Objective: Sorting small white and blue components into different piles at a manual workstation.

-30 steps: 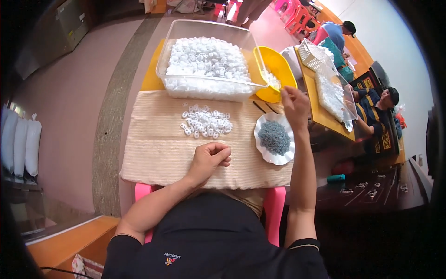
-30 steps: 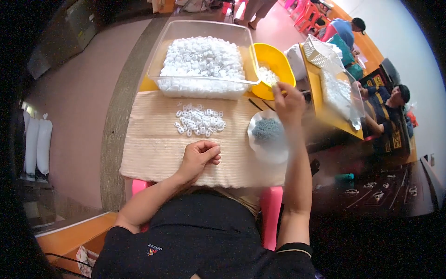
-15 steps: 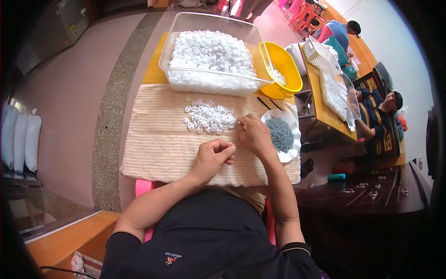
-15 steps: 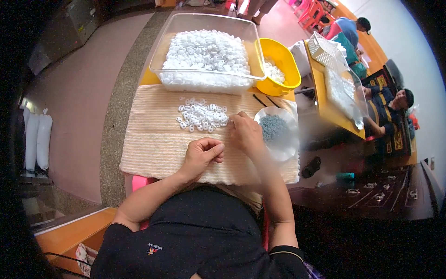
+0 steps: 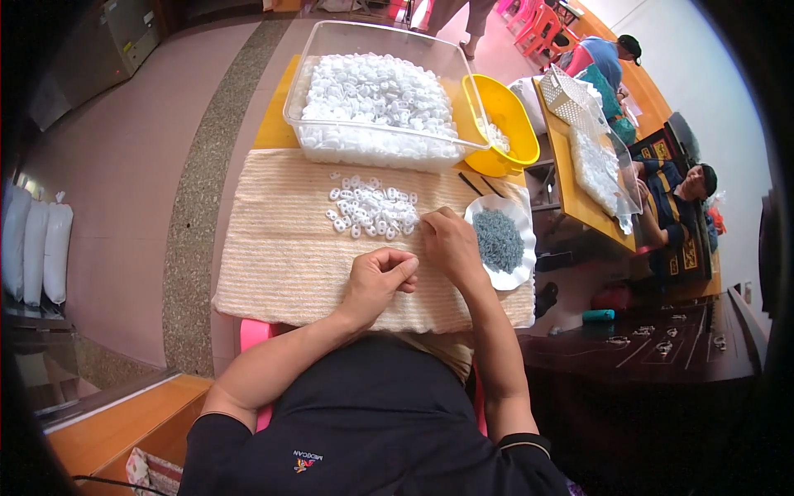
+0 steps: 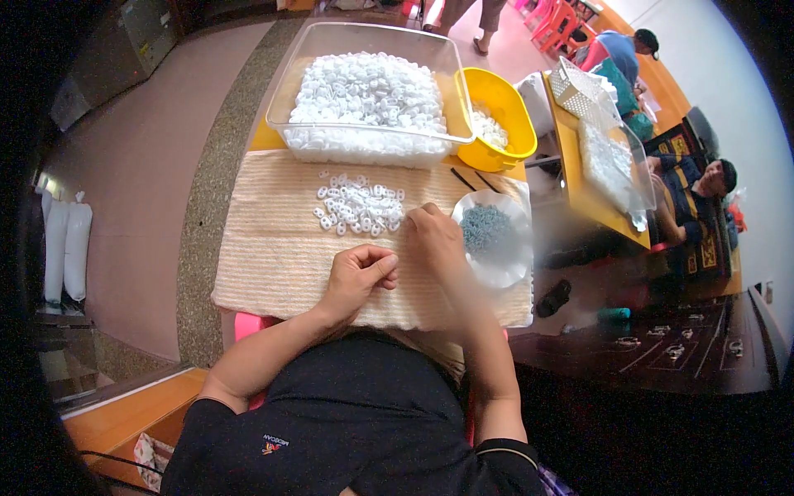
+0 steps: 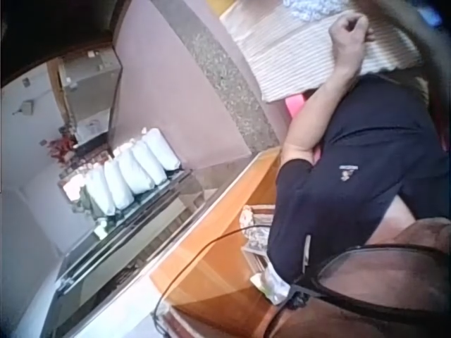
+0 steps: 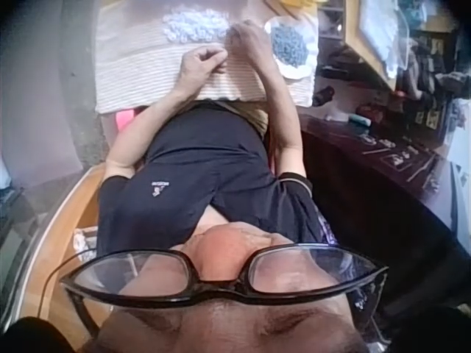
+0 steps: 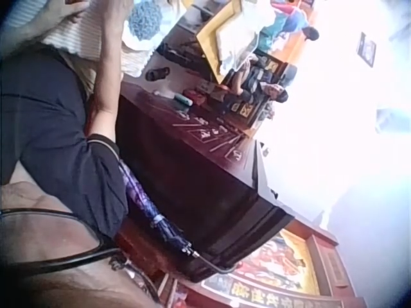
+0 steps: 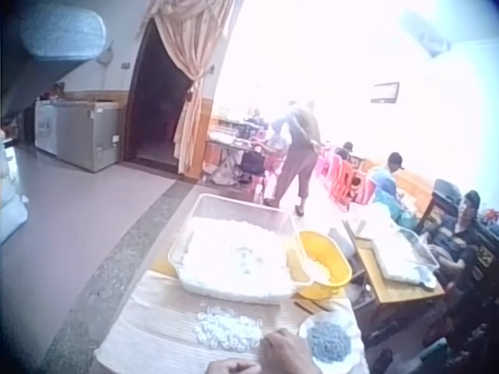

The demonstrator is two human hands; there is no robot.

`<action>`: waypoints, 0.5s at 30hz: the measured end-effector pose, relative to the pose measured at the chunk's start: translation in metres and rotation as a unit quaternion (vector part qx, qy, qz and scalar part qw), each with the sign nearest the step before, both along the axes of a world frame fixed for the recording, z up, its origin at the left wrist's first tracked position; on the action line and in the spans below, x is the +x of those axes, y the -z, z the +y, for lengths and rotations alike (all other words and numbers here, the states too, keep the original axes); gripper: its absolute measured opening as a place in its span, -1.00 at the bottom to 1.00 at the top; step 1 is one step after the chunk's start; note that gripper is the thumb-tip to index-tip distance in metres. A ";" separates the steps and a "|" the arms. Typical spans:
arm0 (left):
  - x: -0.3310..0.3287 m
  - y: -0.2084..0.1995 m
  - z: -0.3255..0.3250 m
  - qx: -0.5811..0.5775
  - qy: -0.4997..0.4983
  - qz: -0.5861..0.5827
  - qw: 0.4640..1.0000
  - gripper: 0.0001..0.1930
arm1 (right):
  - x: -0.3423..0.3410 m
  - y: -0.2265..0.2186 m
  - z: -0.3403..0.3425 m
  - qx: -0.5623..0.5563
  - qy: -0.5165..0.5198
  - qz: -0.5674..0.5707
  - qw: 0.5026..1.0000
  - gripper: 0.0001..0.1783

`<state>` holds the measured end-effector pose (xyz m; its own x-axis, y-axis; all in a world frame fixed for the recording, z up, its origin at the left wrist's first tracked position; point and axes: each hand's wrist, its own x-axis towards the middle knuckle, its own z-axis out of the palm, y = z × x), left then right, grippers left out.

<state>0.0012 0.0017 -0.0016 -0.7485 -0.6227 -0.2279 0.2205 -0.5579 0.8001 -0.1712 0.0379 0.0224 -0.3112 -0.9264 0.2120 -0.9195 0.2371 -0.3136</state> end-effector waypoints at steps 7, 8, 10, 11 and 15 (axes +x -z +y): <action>0.001 -0.008 -0.005 0.100 -0.046 0.019 0.994 -0.84 | 0.020 -0.010 0.030 -0.139 -0.093 -0.233 0.958 -0.90; 0.001 -0.009 -0.006 0.098 -0.032 0.024 0.994 -0.84 | 0.023 -0.010 0.034 -0.160 -0.120 -0.249 0.948 -0.90; 0.002 -0.008 -0.006 0.098 -0.015 0.028 0.995 -0.85 | 0.027 -0.007 0.041 -0.150 -0.116 -0.281 0.941 -0.90; 0.002 -0.006 -0.006 0.095 -0.009 0.038 0.995 -0.85 | 0.028 -0.006 0.043 -0.140 -0.114 -0.313 0.932 -0.90; 0.002 -0.002 -0.006 0.090 0.004 0.054 0.994 -0.87 | 0.027 0.001 0.048 -0.121 -0.091 -0.417 0.896 -0.89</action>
